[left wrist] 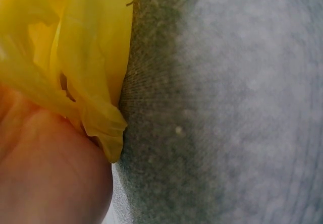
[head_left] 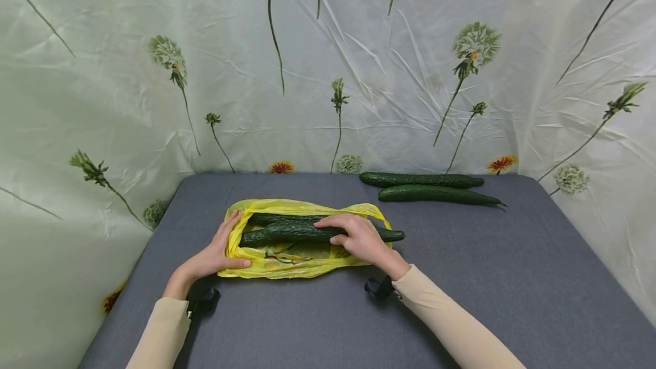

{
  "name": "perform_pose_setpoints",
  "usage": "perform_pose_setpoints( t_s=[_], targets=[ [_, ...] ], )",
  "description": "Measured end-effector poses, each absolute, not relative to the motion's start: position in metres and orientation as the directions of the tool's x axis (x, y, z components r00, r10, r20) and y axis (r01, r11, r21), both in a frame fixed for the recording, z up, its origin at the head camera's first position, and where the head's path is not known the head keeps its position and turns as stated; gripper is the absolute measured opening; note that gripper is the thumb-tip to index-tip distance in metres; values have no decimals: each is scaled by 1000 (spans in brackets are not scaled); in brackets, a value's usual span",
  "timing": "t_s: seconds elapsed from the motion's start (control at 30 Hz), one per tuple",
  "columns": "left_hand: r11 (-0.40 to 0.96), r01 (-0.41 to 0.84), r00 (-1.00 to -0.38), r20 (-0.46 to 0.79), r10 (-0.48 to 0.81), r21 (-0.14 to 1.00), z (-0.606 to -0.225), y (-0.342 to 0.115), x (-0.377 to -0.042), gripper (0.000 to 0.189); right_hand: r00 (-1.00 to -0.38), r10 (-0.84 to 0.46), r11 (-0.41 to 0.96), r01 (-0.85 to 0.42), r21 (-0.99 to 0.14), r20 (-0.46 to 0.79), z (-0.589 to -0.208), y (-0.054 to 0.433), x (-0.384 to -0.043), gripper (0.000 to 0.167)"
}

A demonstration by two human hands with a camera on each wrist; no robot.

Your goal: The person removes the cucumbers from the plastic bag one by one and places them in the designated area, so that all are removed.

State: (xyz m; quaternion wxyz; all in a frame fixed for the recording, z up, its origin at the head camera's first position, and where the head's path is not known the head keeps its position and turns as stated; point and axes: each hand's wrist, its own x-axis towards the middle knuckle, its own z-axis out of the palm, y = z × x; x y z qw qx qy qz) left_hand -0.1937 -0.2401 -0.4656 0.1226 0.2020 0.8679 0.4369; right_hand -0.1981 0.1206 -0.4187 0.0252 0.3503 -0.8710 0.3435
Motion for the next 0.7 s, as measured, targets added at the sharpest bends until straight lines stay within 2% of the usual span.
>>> perform_pose_setpoints(
  t_s=[0.7],
  targets=[
    [550, 235, -894, -45, 447, 802, -464, -240, -192, 104, -751, -603, 499, -618, -607, 269, -414, 143, -201, 42]
  ],
)
